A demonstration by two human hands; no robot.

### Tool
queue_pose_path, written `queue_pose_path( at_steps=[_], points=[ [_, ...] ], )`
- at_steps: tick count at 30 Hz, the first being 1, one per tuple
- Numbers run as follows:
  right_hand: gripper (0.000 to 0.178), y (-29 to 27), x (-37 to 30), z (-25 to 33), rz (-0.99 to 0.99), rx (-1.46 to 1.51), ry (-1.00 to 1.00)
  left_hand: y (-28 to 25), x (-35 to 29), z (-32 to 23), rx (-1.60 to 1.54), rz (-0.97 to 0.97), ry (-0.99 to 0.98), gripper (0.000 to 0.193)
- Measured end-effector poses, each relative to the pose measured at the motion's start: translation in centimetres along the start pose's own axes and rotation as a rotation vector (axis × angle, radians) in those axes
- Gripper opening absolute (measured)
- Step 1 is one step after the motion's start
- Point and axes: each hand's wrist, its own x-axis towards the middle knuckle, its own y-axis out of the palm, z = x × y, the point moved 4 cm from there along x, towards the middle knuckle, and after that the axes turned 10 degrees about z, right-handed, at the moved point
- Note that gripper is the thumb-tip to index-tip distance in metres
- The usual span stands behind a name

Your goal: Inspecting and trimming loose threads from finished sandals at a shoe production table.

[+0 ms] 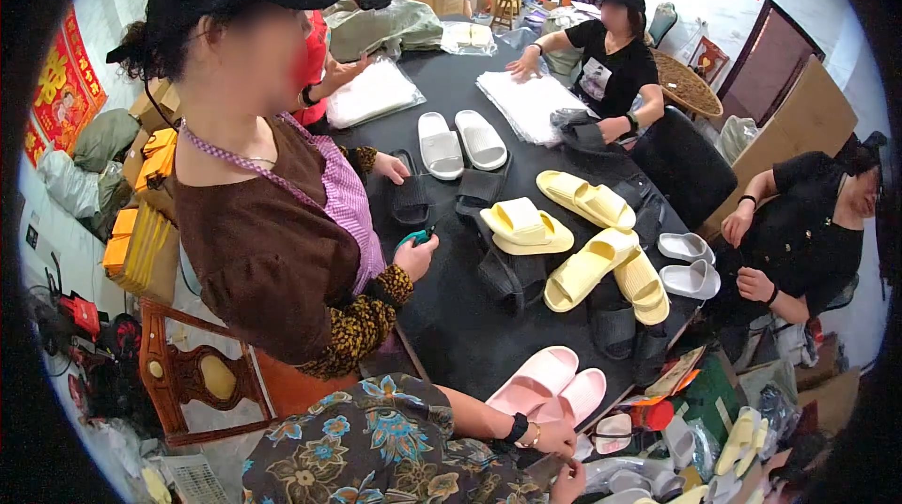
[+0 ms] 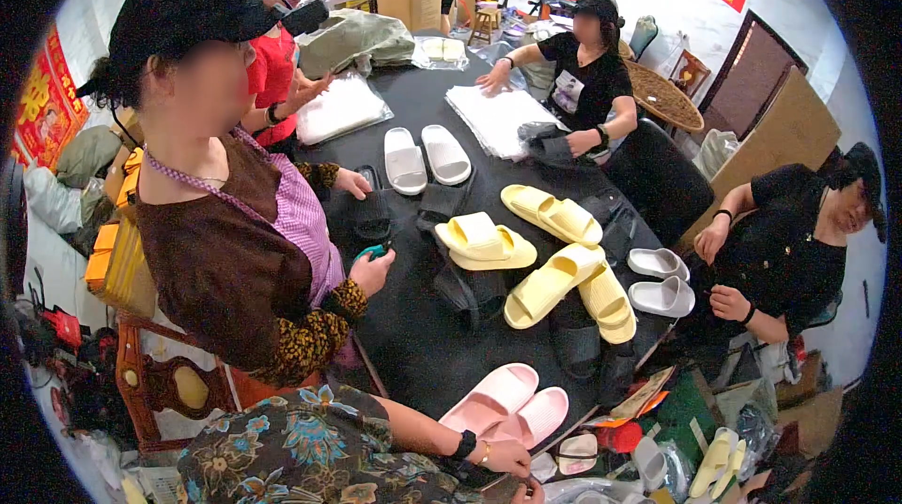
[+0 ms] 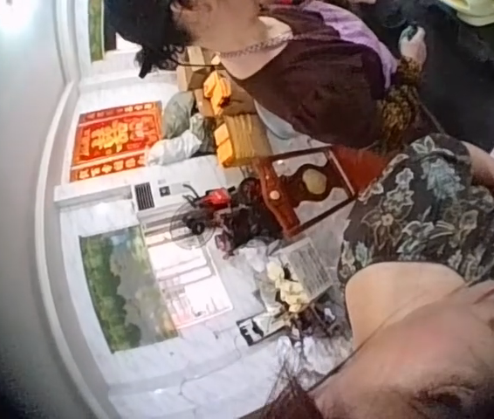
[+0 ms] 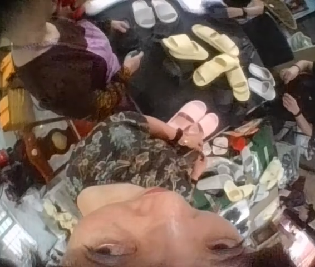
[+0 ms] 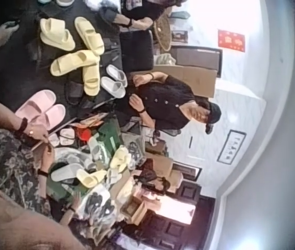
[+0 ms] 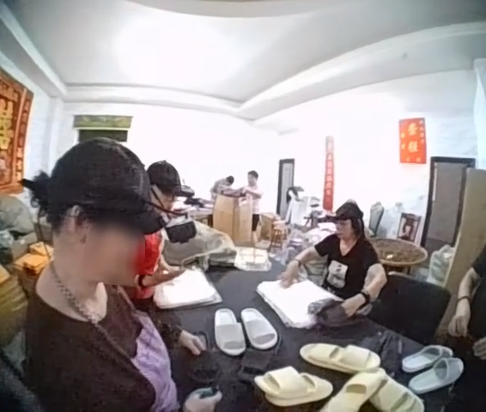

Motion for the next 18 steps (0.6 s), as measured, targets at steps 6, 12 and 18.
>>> queue_pose_path(
  at_steps=[6, 12, 18],
  points=[
    [0.029, 1.6, 1.5, -15.0, -0.299, -0.126, 0.013, -17.5, -0.1, 40.1, 1.630, 0.307, -0.636, 0.015],
    [0.039, -0.6, 3.2, -16.6, -0.191, -0.250, 0.299, -8.3, 1.8, 42.3, 1.718, 0.054, -0.825, 0.023],
    [0.032, -1.9, 2.7, -11.9, -0.346, -0.208, 0.180, -4.4, 2.4, 37.7, 1.668, -0.252, -0.627, 0.018]
  ],
)
